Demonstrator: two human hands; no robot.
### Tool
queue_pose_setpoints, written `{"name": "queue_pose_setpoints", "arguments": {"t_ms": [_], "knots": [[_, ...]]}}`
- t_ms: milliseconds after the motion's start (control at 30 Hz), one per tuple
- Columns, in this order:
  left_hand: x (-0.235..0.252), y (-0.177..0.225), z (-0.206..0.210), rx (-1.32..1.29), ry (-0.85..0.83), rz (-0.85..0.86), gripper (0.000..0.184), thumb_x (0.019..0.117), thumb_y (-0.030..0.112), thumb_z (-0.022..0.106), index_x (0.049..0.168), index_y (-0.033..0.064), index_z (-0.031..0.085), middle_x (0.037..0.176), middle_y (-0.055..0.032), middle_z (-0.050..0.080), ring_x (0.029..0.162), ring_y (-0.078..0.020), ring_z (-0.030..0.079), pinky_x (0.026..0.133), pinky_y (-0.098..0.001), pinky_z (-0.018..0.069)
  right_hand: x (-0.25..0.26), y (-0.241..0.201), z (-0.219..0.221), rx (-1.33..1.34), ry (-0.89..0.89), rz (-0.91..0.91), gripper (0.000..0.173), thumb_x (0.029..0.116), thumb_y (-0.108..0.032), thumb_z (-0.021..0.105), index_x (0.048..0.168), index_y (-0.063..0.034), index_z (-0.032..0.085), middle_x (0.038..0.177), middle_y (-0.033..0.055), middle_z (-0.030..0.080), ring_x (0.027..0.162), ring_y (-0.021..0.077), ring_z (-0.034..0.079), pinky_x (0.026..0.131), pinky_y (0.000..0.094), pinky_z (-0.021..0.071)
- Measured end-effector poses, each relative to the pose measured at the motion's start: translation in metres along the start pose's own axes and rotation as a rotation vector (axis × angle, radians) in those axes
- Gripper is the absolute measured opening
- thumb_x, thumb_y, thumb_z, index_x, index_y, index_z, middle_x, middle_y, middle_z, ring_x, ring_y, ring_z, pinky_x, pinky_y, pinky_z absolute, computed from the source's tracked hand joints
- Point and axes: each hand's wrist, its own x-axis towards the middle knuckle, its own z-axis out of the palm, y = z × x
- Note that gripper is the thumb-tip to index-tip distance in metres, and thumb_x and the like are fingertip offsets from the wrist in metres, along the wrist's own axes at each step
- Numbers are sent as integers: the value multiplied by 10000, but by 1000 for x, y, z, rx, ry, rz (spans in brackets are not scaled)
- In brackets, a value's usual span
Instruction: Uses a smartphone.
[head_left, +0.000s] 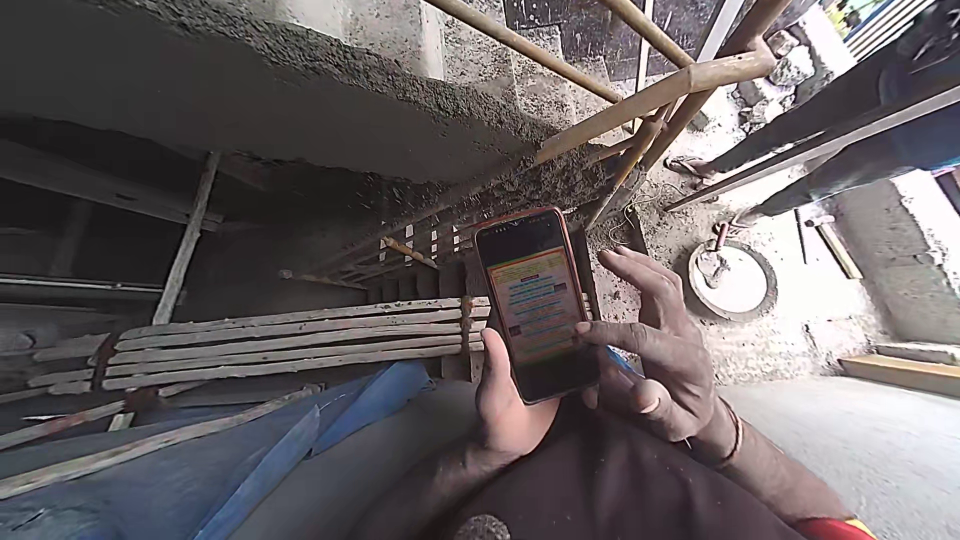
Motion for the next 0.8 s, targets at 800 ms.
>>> {"name": "queue_pose_setpoints", "arguments": {"t_ms": [800], "knots": [[-1,-2,-2,8,21,3,645,996,627,466,1393,126,548,1256,-182,662,1092,-305,680,880,-462,583,-3,2,2,7,-5,-14,557,1009,-661,399,1085,-254,770,1555,138,458,1514,369,281,1217,566,283]]}}
